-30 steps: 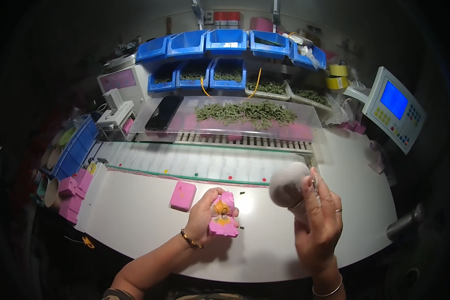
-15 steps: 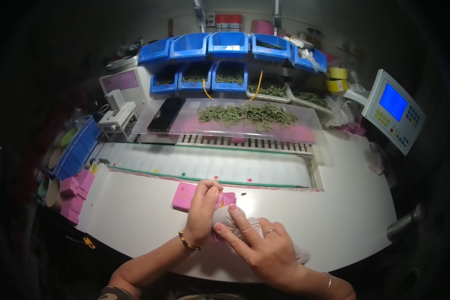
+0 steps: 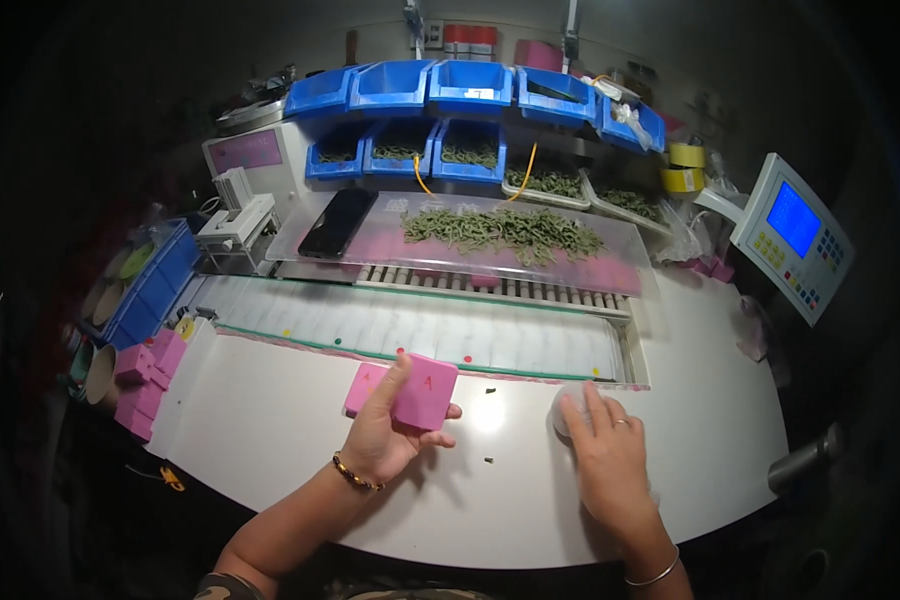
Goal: The person places botanical elements and small black components into silicone molds and presses them down with a white cloth before closing the mold cases.
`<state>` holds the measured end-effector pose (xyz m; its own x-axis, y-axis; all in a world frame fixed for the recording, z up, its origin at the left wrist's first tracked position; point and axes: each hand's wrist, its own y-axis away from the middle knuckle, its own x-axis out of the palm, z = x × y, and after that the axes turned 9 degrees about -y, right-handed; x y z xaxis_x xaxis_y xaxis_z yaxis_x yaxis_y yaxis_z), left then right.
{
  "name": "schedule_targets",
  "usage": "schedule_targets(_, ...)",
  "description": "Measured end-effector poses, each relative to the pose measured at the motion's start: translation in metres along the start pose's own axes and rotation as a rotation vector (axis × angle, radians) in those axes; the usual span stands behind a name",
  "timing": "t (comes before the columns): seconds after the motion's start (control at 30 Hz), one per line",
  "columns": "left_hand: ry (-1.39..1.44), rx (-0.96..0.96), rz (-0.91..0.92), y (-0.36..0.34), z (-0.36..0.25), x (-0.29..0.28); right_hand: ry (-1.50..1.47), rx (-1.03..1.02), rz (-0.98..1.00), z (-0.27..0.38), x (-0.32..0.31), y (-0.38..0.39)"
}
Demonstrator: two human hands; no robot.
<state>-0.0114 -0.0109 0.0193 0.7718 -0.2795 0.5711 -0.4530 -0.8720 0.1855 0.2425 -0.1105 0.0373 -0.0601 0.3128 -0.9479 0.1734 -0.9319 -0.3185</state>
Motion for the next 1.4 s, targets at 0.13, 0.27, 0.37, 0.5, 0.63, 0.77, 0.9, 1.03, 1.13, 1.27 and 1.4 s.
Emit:
schedule_targets(0.13,-0.043,0.086,0.044,0.006,0.007,0.009,-0.453,-0.131,-0.033,0.028,-0.006,-0.030)
schedule_targets(0.27,-0.208,0.266,-0.014,0.007,0.022,0.007,-1.186,0.021,0.044,0.046,0.002,-0.048)
schedule_targets(0.37,-0.435,0.471,-0.023,0.012,0.033,0.004,-1.412,0.126,0.037,0.062,0.010,-0.054)
schedule_targets(0.5,-0.383,0.449,0.075,0.019,0.031,0.000,-1.373,0.130,-0.087,0.071,0.013,-0.055)
schedule_targets(0.63,-0.395,0.464,0.118,0.015,0.028,-0.005,-1.159,-0.022,-0.243,0.066,0.011,-0.054)
schedule_targets(0.77,-0.697,0.714,-0.086,0.013,0.025,-0.009,-1.156,-0.033,-0.279,0.061,0.009,-0.057)
schedule_targets(0.9,-1.203,1.062,-0.280,0.021,0.016,-0.001,-1.381,0.177,-0.211,0.059,0.016,-0.065)
schedule_targets(1.03,-1.227,1.020,-0.261,0.016,0.020,0.007,-1.551,0.211,-0.044,0.067,0.020,-0.069)
schedule_targets(1.13,-1.038,0.874,-0.166,0.011,0.015,-0.003,-1.672,0.244,0.014,0.059,0.035,-0.069)
schedule_targets(1.27,-0.594,0.498,-0.038,0.007,0.006,-0.007,-1.844,0.232,0.008,0.050,0.035,-0.068)
schedule_targets(1.4,-0.755,0.470,0.033,0.008,0.004,-0.006,-1.867,0.204,0.039,0.048,0.034,-0.067)
